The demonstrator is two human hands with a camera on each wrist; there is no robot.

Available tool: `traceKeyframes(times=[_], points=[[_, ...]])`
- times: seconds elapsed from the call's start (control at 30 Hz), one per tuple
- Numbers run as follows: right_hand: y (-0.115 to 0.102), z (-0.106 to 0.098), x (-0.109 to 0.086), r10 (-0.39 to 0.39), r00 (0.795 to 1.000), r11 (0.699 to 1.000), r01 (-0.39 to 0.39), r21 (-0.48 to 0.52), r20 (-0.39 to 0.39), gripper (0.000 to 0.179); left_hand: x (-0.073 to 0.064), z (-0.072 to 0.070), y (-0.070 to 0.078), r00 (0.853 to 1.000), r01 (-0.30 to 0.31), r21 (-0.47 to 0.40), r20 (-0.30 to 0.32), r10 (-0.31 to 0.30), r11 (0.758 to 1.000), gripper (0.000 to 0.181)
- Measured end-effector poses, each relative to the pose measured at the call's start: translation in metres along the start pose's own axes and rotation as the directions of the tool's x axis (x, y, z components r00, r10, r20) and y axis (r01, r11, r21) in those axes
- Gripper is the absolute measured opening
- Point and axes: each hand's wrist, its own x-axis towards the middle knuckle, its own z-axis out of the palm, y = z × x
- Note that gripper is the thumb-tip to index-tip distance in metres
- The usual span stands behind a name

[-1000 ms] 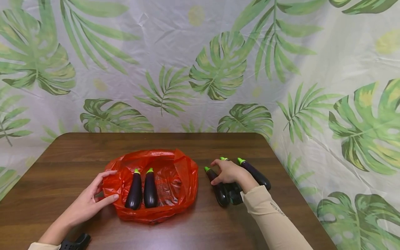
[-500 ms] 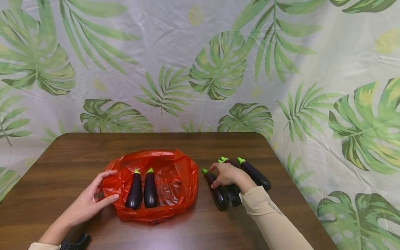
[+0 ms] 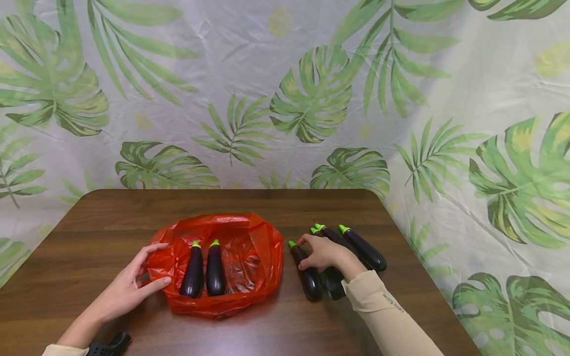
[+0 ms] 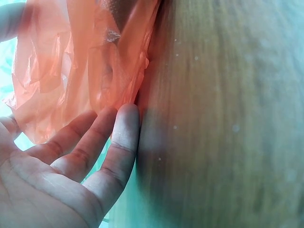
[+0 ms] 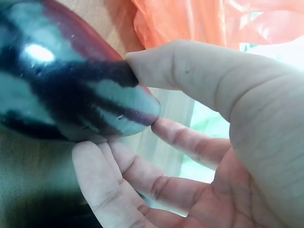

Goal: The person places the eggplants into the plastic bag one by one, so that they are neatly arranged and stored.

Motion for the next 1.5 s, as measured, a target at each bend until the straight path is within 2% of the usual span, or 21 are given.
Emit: traceKeyframes(times=[0.93, 1.17, 1.5], points=[[0.013, 0.004, -0.002, -0.057, 0.998, 0.989, 0.060, 0.138, -0.031, 0.056, 0.000, 0.000, -0.001, 1.000, 0.008, 0.025, -0.001, -0.008, 1.000, 0.070], [0.009, -0.005, -0.007, -0.048, 0.998, 0.983, 0.055, 0.174, -0.039, 0.055, 0.000, 0.000, 0.000, 1.000, 0.009, -0.002, 0.000, -0.009, 1.000, 0.070], [-0.002, -0.024, -0.014, -0.065, 0.995, 0.977, 0.079, 0.197, -0.076, 0.059, 0.000, 0.000, 0.001, 1.000, 0.027, 0.014, 0.004, -0.027, 1.000, 0.070]])
